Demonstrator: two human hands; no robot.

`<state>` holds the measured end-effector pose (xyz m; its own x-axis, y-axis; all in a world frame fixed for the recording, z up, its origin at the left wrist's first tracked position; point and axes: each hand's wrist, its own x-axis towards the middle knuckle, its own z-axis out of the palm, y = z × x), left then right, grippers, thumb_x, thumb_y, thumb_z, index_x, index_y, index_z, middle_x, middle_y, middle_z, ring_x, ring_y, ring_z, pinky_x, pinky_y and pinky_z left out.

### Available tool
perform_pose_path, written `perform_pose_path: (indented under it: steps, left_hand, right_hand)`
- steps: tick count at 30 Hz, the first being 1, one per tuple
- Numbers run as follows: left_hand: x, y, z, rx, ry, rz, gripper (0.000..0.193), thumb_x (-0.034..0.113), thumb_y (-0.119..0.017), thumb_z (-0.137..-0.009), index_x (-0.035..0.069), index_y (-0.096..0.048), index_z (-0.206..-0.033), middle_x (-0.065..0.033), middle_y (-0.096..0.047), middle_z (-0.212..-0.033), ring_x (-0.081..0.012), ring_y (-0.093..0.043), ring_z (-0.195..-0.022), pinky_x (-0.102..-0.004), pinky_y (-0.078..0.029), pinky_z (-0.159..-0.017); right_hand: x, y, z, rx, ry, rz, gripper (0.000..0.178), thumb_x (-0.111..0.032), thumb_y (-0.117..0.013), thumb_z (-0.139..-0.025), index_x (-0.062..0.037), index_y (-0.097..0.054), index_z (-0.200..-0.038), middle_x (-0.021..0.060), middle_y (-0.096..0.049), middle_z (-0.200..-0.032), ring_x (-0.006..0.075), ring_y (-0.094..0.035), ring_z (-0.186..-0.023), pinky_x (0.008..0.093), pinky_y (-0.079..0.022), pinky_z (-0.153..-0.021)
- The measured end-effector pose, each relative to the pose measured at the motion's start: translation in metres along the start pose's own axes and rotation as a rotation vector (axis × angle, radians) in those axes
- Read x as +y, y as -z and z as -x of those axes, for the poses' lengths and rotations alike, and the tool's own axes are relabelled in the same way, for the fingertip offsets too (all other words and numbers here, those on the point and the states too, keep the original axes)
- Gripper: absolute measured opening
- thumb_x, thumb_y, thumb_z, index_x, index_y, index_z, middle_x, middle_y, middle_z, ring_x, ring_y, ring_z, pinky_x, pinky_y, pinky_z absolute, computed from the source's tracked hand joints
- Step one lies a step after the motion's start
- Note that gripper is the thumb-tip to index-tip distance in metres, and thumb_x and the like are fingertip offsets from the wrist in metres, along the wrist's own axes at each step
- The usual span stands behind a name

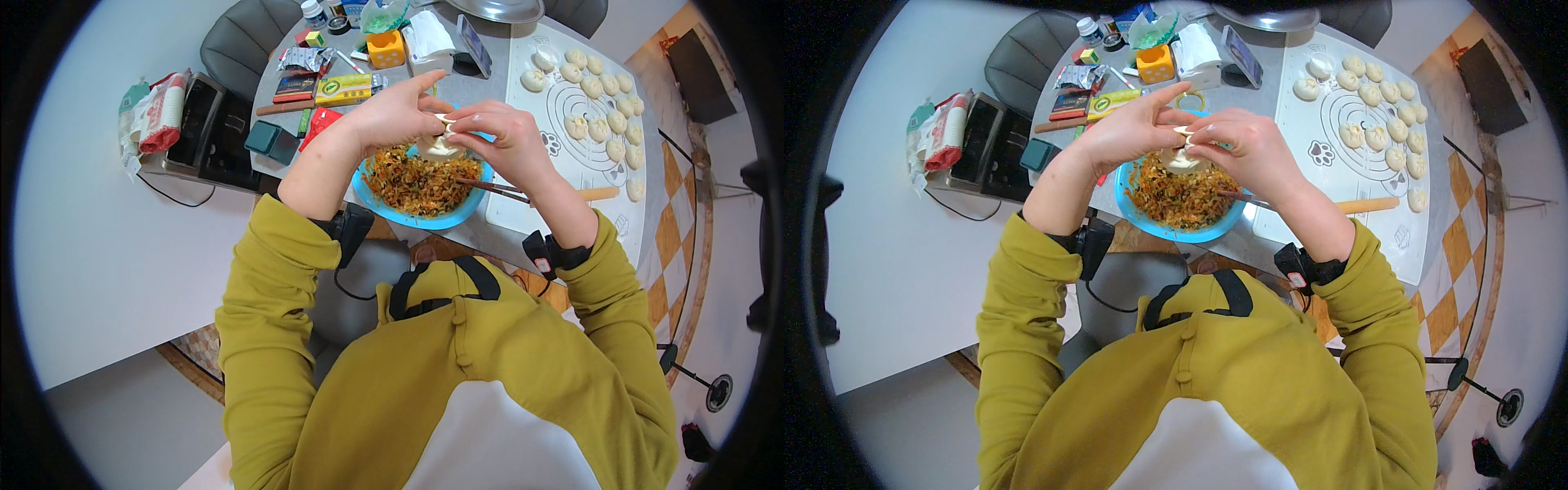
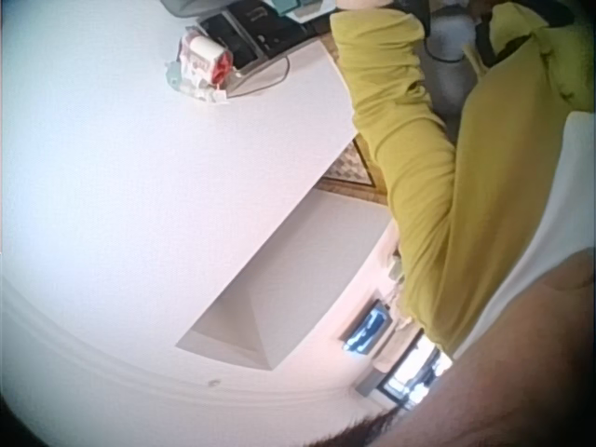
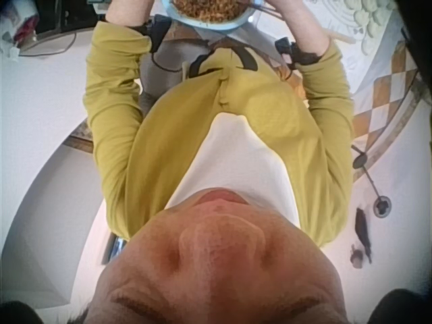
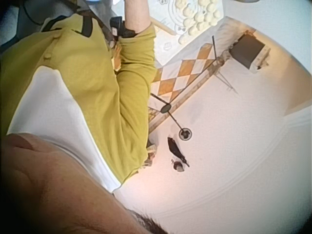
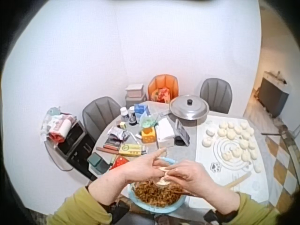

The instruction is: The person fills round dough wrappers with a mixed vegetable and meat filling, pleats and seals them into dumplings, and places them on a silicone mat. They roll out additional dough discs with a rolling pin and repeat the filling and sealing process.

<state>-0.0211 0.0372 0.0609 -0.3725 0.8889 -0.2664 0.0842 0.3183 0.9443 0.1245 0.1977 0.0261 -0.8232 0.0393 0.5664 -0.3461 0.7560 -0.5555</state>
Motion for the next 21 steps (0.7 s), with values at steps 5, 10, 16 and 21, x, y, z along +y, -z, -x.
perform_pose_path:
  steps: [5,10,16,21]
  left_hand:
    - [-0.012,-0.011,-0.001,0.144,-0.075,0.577,0.060,0.032,-0.052,-0.104,0.004,-0.033,-0.154,-0.0178,-0.058,-0.140,-0.0226,-0.061,-0.120,-0.0361,-0.049,-0.102]
    - [-0.031,-0.069,-0.007,0.260,-0.102,1.269,0.060,0.054,-0.024,-0.109,0.013,-0.047,-0.146,-0.0124,-0.060,-0.133,-0.0272,-0.058,-0.123,-0.0487,-0.050,-0.100]
    - [-0.040,-0.071,-0.008,0.393,-0.220,1.093,0.059,0.059,-0.030,-0.106,0.012,-0.059,-0.126,-0.0084,-0.067,-0.116,-0.0214,-0.067,-0.101,-0.0390,-0.058,-0.078]
    - [-0.044,-0.066,-0.005,0.355,-0.197,1.107,0.057,0.060,-0.033,-0.105,0.012,-0.062,-0.116,-0.0061,-0.068,-0.106,-0.0197,-0.067,-0.095,-0.0375,-0.058,-0.074]
  right_hand:
    - [-0.002,-0.007,0.004,0.211,-0.293,-0.232,0.016,-0.008,-0.080,-0.082,-0.0018,-0.075,-0.096,0.0095,-0.074,-0.093,0.0165,-0.071,-0.078,0.0274,-0.057,-0.070]
    - [-0.012,-0.021,0.002,0.371,-0.445,-0.484,0.015,-0.007,-0.078,-0.084,-0.0001,-0.075,-0.097,0.0070,-0.073,-0.089,0.0124,-0.070,-0.078,0.0253,-0.056,-0.071]
    - [-0.020,-0.015,-0.001,0.334,-0.246,-0.240,0.019,-0.008,-0.080,-0.081,-0.0041,-0.075,-0.100,0.0093,-0.074,-0.093,0.0182,-0.072,-0.079,0.0282,-0.056,-0.072]
    - [-0.018,-0.010,-0.003,0.267,-0.158,-0.150,0.032,-0.012,-0.081,-0.080,-0.0088,-0.073,-0.110,0.0100,-0.073,-0.094,0.0207,-0.071,-0.079,0.0311,-0.057,-0.072]
